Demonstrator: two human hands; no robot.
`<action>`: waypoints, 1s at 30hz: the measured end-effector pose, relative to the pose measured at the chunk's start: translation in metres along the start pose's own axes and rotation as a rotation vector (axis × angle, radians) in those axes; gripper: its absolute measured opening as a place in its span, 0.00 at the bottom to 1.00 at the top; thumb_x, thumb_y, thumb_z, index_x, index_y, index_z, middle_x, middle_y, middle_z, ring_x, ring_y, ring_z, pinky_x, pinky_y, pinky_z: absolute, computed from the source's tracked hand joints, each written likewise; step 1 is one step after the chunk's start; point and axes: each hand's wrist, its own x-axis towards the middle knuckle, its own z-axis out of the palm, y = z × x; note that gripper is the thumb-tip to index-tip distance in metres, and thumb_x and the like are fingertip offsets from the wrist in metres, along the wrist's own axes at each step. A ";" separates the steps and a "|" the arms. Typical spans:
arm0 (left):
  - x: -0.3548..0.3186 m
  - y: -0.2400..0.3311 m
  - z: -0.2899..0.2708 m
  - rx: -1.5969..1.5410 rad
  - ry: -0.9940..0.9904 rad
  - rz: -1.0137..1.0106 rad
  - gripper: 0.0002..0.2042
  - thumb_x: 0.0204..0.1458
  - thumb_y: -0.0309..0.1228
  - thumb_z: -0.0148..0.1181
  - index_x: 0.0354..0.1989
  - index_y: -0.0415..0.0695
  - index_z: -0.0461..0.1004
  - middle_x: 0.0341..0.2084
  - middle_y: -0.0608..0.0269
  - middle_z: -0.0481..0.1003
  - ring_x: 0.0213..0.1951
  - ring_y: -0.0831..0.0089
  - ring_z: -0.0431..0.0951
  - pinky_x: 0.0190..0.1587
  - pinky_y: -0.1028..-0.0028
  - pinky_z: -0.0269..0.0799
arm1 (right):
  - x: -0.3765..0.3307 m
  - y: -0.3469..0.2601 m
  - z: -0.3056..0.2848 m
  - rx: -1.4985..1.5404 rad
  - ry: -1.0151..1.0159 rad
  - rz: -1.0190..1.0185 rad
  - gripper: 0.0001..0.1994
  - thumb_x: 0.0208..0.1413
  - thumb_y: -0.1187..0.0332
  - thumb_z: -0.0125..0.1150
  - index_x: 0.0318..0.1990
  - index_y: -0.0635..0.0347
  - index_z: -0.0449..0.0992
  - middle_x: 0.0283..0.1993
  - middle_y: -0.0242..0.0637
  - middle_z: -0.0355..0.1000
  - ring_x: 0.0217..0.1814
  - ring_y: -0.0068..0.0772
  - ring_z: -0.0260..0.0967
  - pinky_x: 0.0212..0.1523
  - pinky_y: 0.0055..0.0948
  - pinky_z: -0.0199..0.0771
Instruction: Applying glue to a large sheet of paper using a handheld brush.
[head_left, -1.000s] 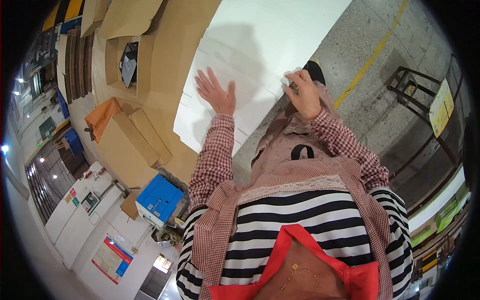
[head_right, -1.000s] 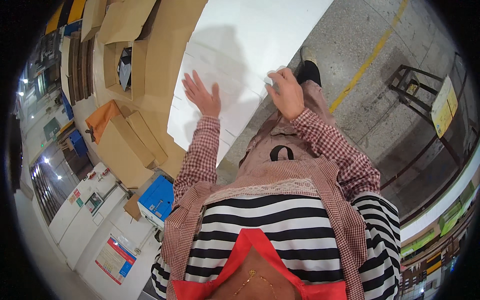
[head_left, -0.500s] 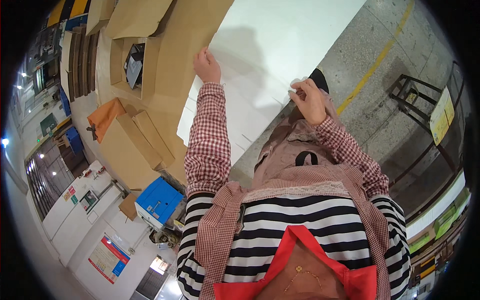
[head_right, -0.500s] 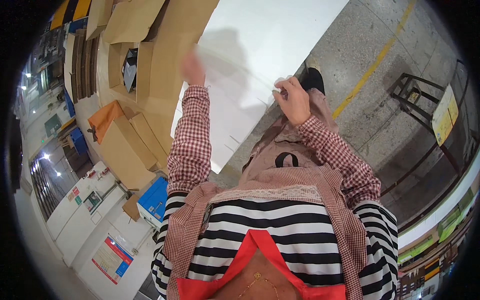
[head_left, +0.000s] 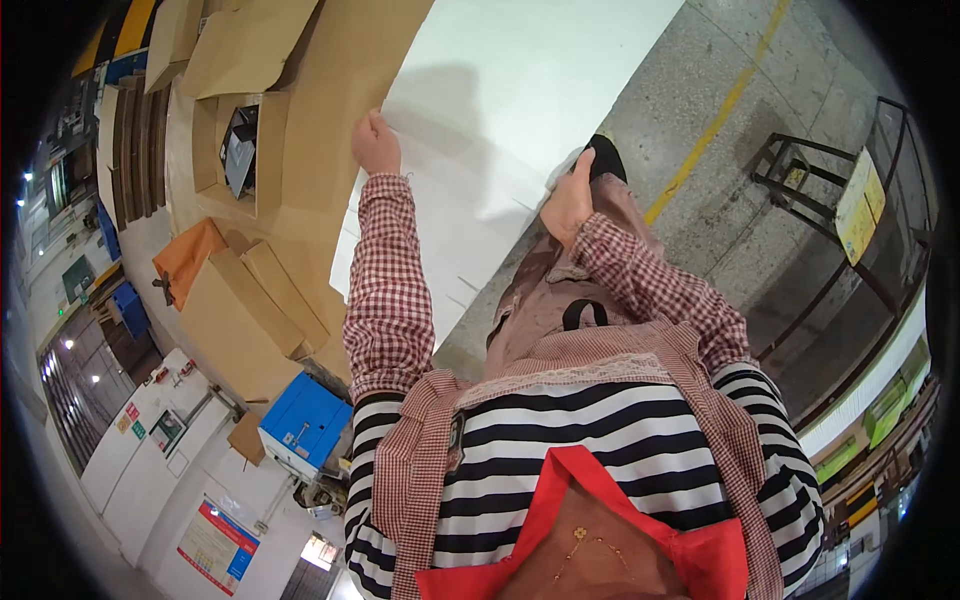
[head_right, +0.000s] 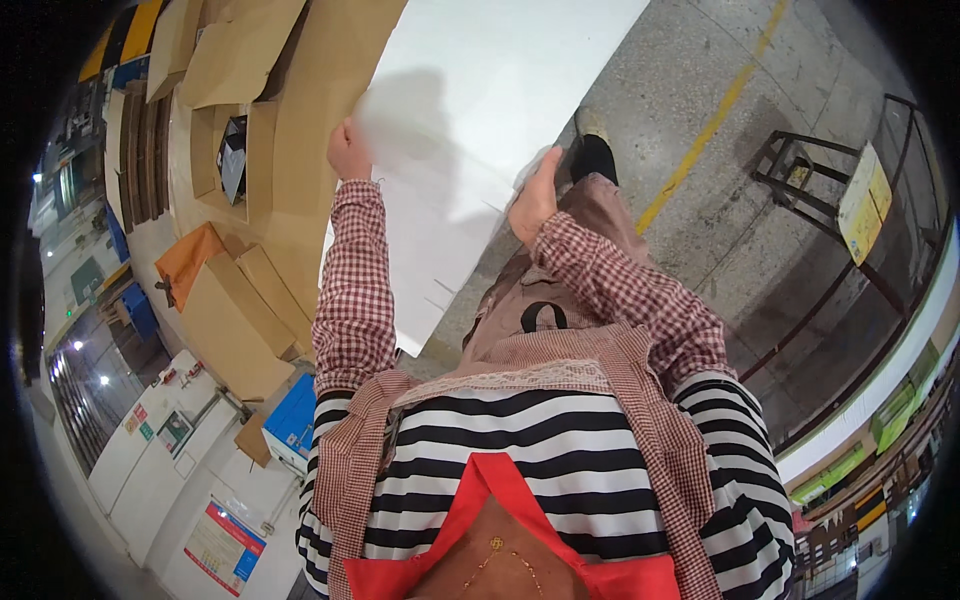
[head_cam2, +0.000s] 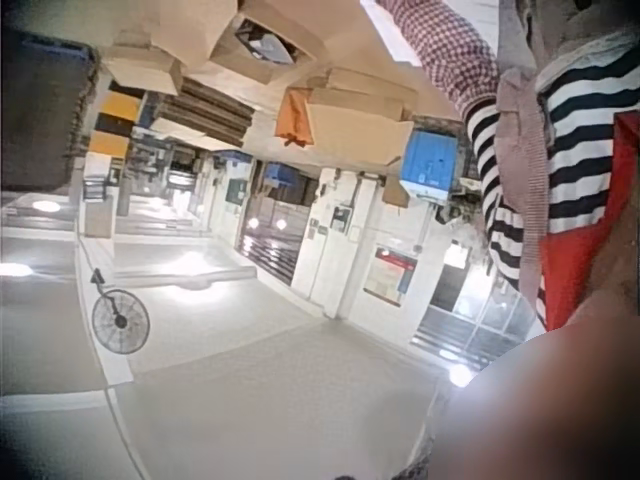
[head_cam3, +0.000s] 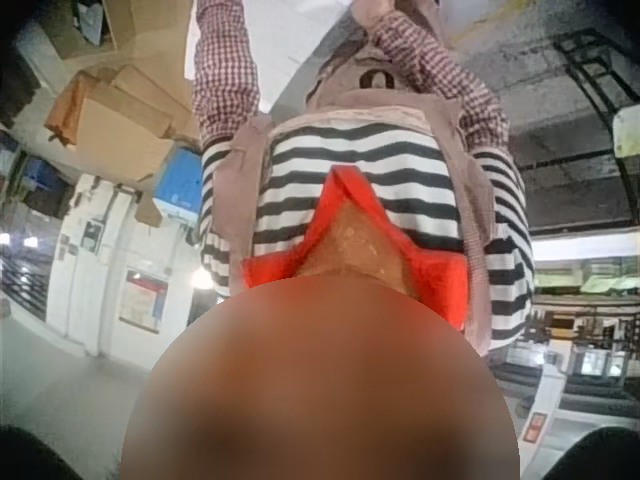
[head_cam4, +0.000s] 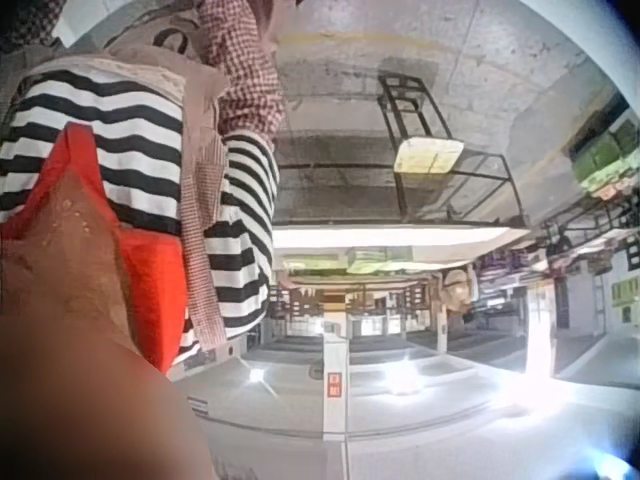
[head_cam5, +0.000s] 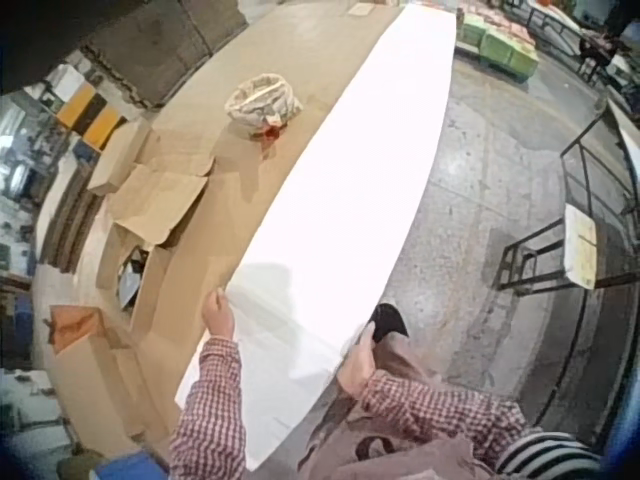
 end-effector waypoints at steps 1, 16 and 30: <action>0.000 0.000 0.000 0.015 0.001 0.002 0.17 0.60 0.39 0.44 0.37 0.43 0.80 0.32 0.52 0.78 0.36 0.53 0.76 0.40 0.59 0.70 | -0.001 0.000 0.005 -0.020 0.050 -0.009 0.50 0.53 0.25 0.29 0.68 0.63 0.50 0.70 0.42 0.53 0.71 0.43 0.49 0.69 0.40 0.46; 0.007 -0.003 -0.021 0.139 0.035 -0.016 0.19 0.58 0.44 0.48 0.44 0.43 0.77 0.42 0.49 0.77 0.44 0.52 0.75 0.46 0.58 0.67 | 0.007 -0.090 -0.061 -0.278 0.365 -0.006 0.38 0.57 0.40 0.42 0.64 0.65 0.56 0.65 0.41 0.59 0.66 0.44 0.55 0.66 0.45 0.50; -0.173 0.168 -0.017 0.178 0.074 -0.403 0.22 0.59 0.30 0.46 0.63 0.54 0.62 0.65 0.59 0.57 0.67 0.54 0.52 0.61 0.42 0.47 | 0.010 -0.250 0.101 -1.649 -0.715 -0.462 0.11 0.61 0.74 0.51 0.49 0.64 0.72 0.50 0.39 0.70 0.51 0.33 0.68 0.52 0.27 0.67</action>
